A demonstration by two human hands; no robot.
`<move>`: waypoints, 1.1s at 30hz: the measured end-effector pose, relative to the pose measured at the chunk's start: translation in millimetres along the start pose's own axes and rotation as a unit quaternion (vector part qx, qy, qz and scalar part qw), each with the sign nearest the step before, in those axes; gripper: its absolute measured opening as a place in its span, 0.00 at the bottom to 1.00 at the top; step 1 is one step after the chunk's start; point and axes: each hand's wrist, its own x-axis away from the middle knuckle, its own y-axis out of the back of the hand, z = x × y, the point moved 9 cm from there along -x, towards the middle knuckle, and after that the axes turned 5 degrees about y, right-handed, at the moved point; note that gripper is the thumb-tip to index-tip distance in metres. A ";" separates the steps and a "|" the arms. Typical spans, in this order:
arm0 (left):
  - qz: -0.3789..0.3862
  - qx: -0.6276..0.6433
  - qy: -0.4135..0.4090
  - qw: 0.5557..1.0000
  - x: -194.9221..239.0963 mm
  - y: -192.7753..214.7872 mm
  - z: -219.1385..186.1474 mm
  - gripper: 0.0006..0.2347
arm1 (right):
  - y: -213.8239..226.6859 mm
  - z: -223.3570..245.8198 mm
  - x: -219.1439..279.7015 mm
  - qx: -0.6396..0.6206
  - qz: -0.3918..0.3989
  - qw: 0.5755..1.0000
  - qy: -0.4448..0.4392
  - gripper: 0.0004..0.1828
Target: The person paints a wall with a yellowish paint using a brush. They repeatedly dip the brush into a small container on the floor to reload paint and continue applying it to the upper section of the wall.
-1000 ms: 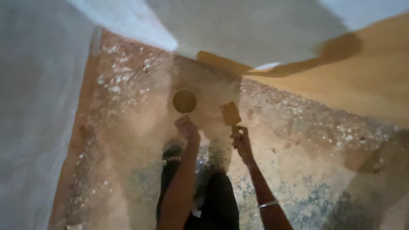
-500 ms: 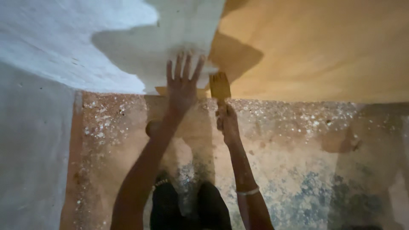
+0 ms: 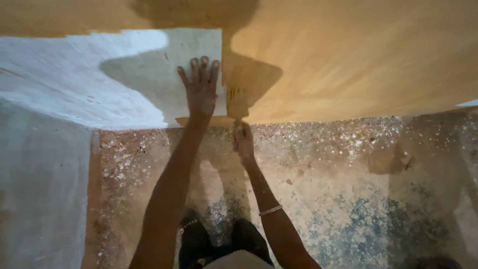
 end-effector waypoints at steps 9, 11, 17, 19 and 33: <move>-0.025 -0.045 0.012 0.999 -6.5 -24.6 7.9 0.26 | -12.9 2.2 -8.7 -0.052 0.010 0.994 -0.097 0.11; -0.029 -0.052 0.004 0.998 -10.2 -20.5 7.2 0.26 | -16.0 63.7 7.1 -0.036 0.007 0.996 -0.086 0.13; 0.001 -0.081 0.004 0.997 -12.8 -15.6 4.1 0.27 | -31.1 169.8 49.4 -0.057 0.056 0.994 0.070 0.16; 0.015 -0.067 0.008 0.998 -13.4 -16.0 3.2 0.26 | -31.3 138.1 37.0 -0.057 0.047 0.996 0.042 0.14; 0.023 -0.067 0.009 0.997 -11.8 -19.3 5.6 0.21 | -20.1 33.0 -8.6 -0.099 0.031 0.989 -0.104 0.10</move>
